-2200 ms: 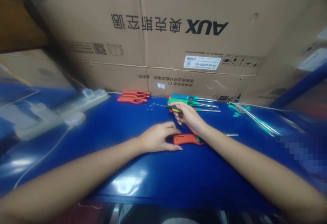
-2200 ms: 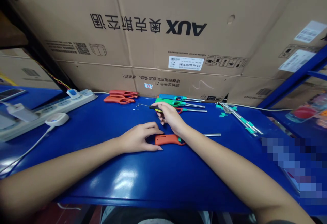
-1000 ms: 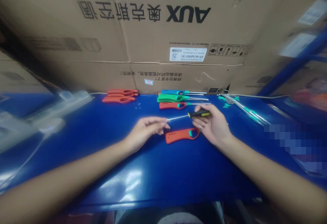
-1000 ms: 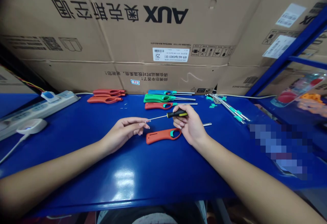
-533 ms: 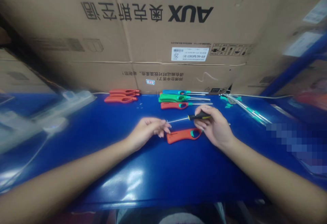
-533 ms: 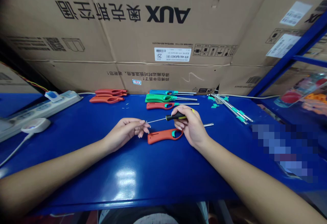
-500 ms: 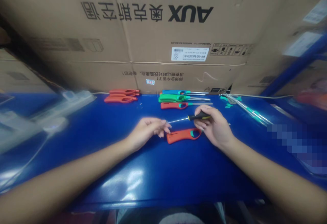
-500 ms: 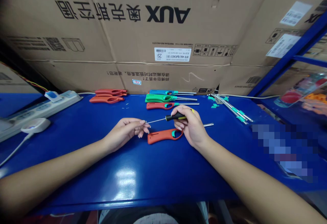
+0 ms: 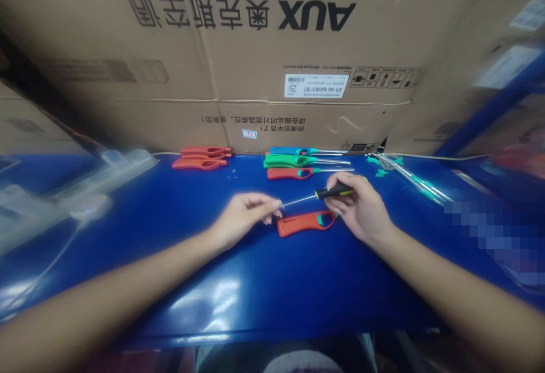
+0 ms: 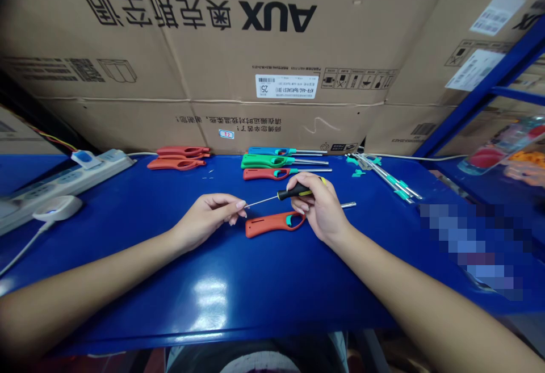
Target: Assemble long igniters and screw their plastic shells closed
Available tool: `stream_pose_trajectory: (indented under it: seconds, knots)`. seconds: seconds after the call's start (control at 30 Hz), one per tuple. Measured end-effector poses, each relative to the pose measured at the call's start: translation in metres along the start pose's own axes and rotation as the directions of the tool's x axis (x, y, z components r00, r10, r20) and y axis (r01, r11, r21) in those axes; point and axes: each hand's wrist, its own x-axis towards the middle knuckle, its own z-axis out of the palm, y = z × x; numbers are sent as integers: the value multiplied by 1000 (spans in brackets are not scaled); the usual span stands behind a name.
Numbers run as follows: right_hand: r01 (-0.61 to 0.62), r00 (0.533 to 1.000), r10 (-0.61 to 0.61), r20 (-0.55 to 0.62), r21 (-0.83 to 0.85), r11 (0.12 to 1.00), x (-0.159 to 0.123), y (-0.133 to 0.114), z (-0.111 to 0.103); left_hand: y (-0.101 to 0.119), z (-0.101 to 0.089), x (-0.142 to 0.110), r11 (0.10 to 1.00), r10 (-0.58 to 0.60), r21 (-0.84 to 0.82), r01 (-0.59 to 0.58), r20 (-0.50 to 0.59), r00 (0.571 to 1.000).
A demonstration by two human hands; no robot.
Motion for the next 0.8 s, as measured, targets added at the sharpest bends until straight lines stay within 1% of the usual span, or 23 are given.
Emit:
stream_pose_trajectory:
  seconds: [0.13,0.23,0.3,0.43,0.5,0.63,0.8]
  knots:
    - [-20,998,22,-54,40,999,1,-6,1,0,1,-1,1000,13,19,-12,-50,999]
    - [-20,998,23,-64,48,999,1,-7,3,0,1,-2,1000,-29,-4,29,-103,994]
    - [-17,998,20,-67,45,999,1,-6,3,2,2,-1,996,-70,-61,63,-115,991]
    - [-14,999,15,-43,35,999,1,0,1,5,3,1,975,-97,-210,75,-96,991]
    - [-7,1000,8,-30,25,1000,1,3,0,5,3,2,964,-104,-253,77,-97,990]
    - [6,1000,-5,-30,18,1000,2,4,-2,6,3,2,959,-91,-275,65,-82,992]
    - [4,1000,-3,-29,23,1000,2,3,-2,5,2,0,965,-54,-258,42,-41,998]
